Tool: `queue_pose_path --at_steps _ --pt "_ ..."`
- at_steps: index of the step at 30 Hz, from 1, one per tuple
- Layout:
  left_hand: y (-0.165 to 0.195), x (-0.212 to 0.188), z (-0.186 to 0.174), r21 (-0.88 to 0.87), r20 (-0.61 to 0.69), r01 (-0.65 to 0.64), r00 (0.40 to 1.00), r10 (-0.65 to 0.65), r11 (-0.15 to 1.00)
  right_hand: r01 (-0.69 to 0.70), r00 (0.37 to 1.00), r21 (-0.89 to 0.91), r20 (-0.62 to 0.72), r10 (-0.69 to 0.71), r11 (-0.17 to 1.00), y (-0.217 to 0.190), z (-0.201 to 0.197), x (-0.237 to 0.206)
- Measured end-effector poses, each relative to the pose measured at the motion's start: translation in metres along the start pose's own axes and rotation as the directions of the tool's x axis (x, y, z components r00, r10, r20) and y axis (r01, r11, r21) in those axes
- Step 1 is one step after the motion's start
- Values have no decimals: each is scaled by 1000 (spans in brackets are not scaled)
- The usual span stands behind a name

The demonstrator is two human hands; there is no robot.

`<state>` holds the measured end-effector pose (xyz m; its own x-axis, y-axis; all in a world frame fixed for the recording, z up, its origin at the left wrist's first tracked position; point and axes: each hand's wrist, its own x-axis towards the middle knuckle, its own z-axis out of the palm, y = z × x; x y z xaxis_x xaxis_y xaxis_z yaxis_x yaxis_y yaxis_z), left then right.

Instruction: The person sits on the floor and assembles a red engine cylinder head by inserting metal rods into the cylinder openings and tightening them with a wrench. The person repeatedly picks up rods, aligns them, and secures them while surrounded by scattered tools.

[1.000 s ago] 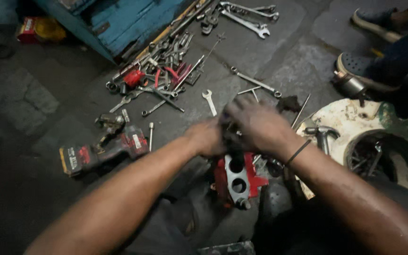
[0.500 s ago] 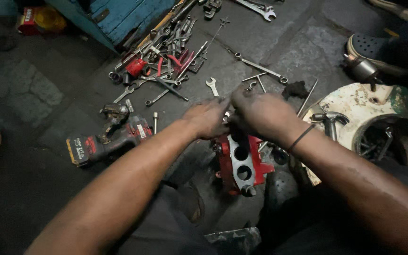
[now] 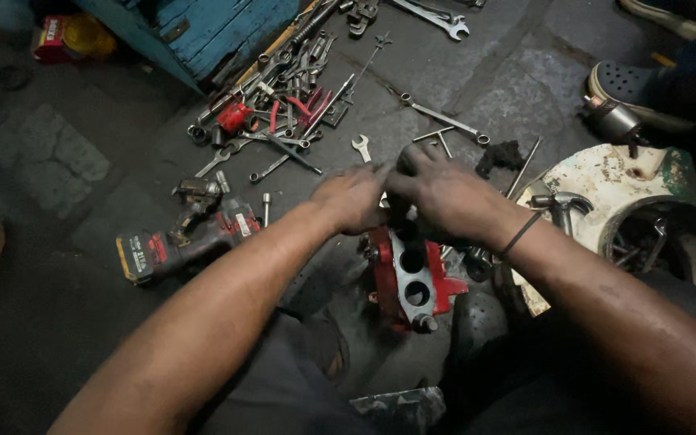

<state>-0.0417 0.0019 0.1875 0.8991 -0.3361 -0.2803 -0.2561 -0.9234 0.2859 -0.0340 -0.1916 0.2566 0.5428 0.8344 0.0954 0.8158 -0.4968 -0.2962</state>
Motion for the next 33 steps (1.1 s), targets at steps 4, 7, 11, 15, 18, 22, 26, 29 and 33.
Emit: queue_pose_path --at_steps 4,7,11,15,18,22,26,29,33 --pt "0 1 -1 -66 2 13 1000 -13 998 -267 958 -135 65 278 954 3 1 -1" --pt "0 -1 -6 -50 8 14 1000 -13 999 -380 883 -140 239 403 915 4 2 -1" --pt "0 -5 -15 -70 -6 -3 1000 2 998 13 999 69 -49 -10 997 6 2 -1" --pt "2 -9 -26 -95 -46 -18 999 14 995 -130 991 70 -13 131 989 7 1 -4" --pt "5 -13 -37 -133 -106 -1 994 -14 991 -325 939 -33 104 327 945 9 2 -6" --pt "7 -21 -53 -145 -147 -35 989 14 989 -98 993 131 -49 105 986 14 5 -5" --pt "9 -23 -60 -212 -207 -94 977 50 973 62 984 167 -177 -32 984 21 3 -7" --pt "10 -15 -55 -340 -132 -74 991 30 938 -98 975 132 -187 122 986 25 -5 -12" --pt "7 2 -39 -422 -113 -220 975 189 880 -373 904 109 -179 388 921 25 -17 -16"
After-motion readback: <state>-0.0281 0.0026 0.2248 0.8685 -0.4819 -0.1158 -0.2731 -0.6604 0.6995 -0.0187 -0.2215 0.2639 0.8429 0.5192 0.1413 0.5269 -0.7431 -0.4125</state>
